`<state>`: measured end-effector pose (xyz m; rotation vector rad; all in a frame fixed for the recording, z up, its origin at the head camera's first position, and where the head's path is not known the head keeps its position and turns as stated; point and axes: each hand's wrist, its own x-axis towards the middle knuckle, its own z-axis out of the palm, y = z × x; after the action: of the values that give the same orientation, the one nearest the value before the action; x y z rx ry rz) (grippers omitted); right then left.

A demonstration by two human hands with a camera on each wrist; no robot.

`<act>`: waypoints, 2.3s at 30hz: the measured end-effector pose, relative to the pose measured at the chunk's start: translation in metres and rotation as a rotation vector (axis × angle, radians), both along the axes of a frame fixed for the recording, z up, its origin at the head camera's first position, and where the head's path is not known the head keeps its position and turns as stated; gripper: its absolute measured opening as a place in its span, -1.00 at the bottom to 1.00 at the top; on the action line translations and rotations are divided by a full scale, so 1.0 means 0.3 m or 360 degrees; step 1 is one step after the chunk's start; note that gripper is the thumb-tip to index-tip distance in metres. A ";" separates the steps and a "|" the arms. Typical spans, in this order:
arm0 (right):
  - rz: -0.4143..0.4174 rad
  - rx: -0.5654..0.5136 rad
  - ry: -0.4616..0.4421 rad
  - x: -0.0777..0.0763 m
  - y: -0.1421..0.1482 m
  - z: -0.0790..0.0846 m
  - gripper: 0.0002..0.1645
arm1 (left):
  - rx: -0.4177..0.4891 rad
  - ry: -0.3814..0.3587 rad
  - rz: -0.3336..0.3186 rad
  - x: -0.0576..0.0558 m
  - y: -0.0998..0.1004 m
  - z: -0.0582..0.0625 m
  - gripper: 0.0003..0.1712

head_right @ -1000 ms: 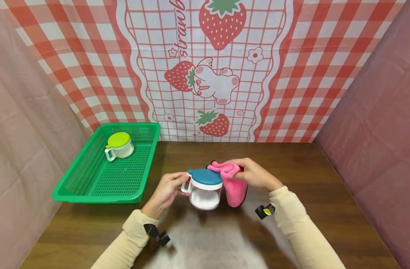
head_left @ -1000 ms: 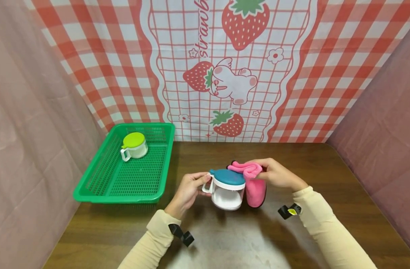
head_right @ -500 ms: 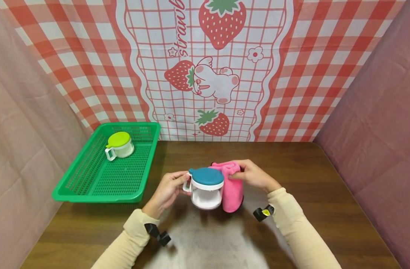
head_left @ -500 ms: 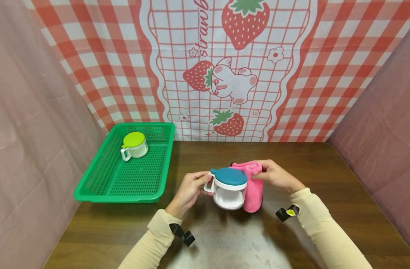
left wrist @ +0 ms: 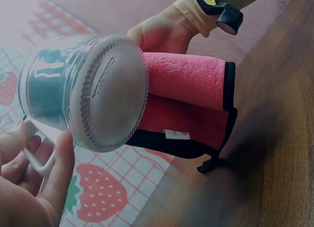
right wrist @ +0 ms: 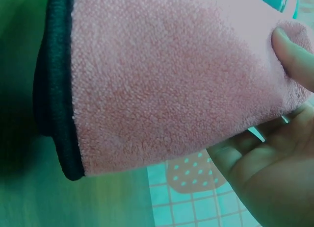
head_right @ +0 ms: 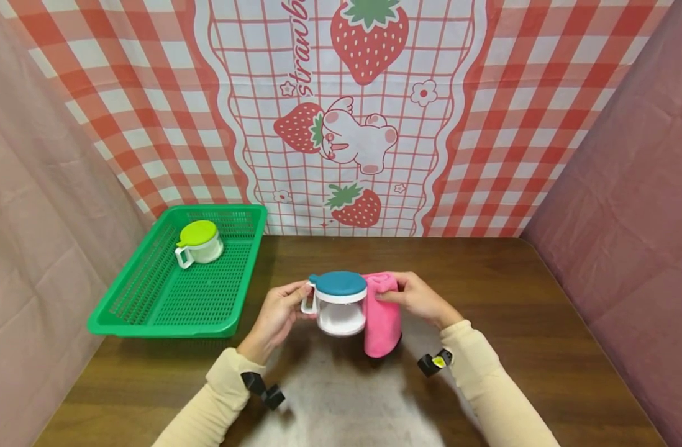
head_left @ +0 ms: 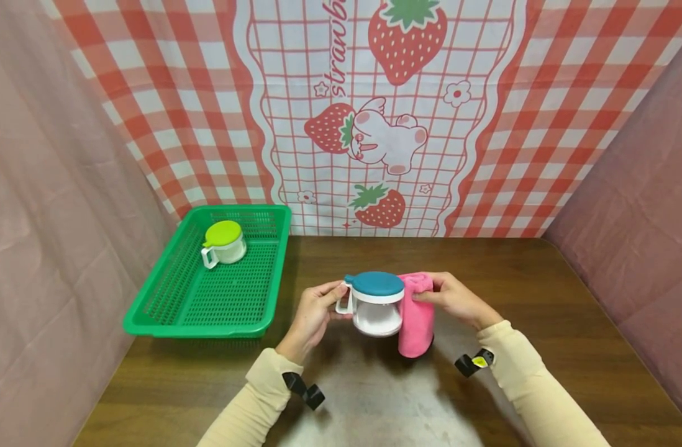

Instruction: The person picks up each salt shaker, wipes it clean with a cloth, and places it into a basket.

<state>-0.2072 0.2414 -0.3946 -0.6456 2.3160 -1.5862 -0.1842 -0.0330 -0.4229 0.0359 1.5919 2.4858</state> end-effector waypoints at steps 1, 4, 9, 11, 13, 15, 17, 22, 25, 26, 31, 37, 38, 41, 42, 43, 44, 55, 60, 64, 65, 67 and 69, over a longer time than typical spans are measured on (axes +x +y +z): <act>-0.0005 -0.0003 0.0003 0.003 -0.002 -0.002 -0.71 | 0.0001 -0.0005 0.0018 0.000 0.001 -0.001 -0.53; -0.0045 0.0001 0.0034 0.015 -0.010 -0.005 -0.59 | -0.0007 -0.0013 0.0069 0.000 0.003 -0.004 -0.55; -0.0124 0.0019 0.0096 0.037 -0.024 -0.002 -0.54 | -0.0011 -0.0020 0.0139 -0.001 0.006 -0.004 -0.57; -0.0150 0.0034 0.0121 0.046 -0.028 0.003 -0.54 | -0.0015 -0.0021 0.0160 0.000 0.007 -0.003 -0.57; -0.0172 0.0052 0.0150 0.055 -0.031 0.007 -0.54 | -0.0018 -0.0022 0.0183 0.001 0.009 -0.001 -0.58; -0.0183 0.0073 0.0190 0.064 -0.035 0.012 -0.54 | -0.0031 -0.0019 0.0211 0.002 0.010 0.002 -0.59; -0.0187 0.0096 0.0239 0.073 -0.037 0.017 -0.55 | -0.0042 -0.0017 0.0246 0.001 0.010 0.005 -0.60; -0.0163 0.0107 0.0316 0.091 -0.046 0.025 -0.57 | -0.0049 -0.0035 0.0321 0.000 0.011 0.007 -0.62; -0.0152 0.0103 0.0351 0.100 -0.050 0.029 -0.58 | -0.0059 -0.0042 0.0347 0.000 0.011 0.007 -0.63; -0.0147 0.0103 0.0372 0.102 -0.052 0.030 -0.59 | -0.0060 -0.0044 0.0355 0.001 0.011 0.007 -0.64; -0.0130 0.0107 0.0469 0.114 -0.060 0.036 -0.60 | -0.0086 -0.0042 0.0408 0.001 0.011 0.010 -0.65; -0.0114 0.0100 0.0533 0.123 -0.068 0.044 -0.62 | -0.0115 -0.0040 0.0433 0.001 0.010 0.010 -0.66; -0.0111 0.0098 0.0540 0.124 -0.069 0.045 -0.62 | -0.0119 -0.0043 0.0436 0.001 0.010 0.010 -0.65; -0.0103 0.0080 0.0546 0.128 -0.070 0.047 -0.63 | -0.0130 -0.0061 0.0455 -0.003 0.010 0.010 -0.65; -0.0097 0.0076 0.0553 0.129 -0.071 0.047 -0.63 | -0.0132 -0.0067 0.0461 -0.004 0.010 0.011 -0.66; -0.0091 0.0071 0.0557 0.130 -0.072 0.048 -0.64 | -0.0132 -0.0074 0.0469 -0.005 0.010 0.011 -0.66; -0.0088 0.0071 0.0561 0.130 -0.073 0.048 -0.64 | -0.0130 -0.0083 0.0477 -0.006 0.010 0.011 -0.67; -0.0007 0.0093 0.0437 0.144 -0.068 0.045 -0.61 | -0.0108 -0.0119 0.0531 -0.012 0.007 -0.003 -0.71; -0.0017 0.0101 0.0462 0.146 -0.060 0.039 -0.62 | -0.0105 -0.0112 0.0530 -0.013 0.009 -0.012 -0.69; -0.0028 0.0110 0.0455 0.147 -0.051 0.031 -0.61 | -0.0106 -0.0104 0.0529 -0.014 0.010 -0.017 -0.66; -0.0035 0.0112 0.0441 0.147 -0.048 0.029 -0.61 | -0.0104 -0.0105 0.0530 -0.014 0.009 -0.018 -0.66; -0.0044 0.0115 0.0425 0.149 -0.043 0.028 -0.60 | -0.0099 -0.0115 0.0534 -0.015 0.009 -0.019 -0.66; -0.0053 0.0117 0.0412 0.150 -0.039 0.026 -0.60 | -0.0097 -0.0117 0.0534 -0.016 0.008 -0.020 -0.65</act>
<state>-0.1623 0.2298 -0.3869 -0.8428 2.5677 -1.5007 -0.1888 -0.0307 -0.4288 -0.3555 1.7662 2.6389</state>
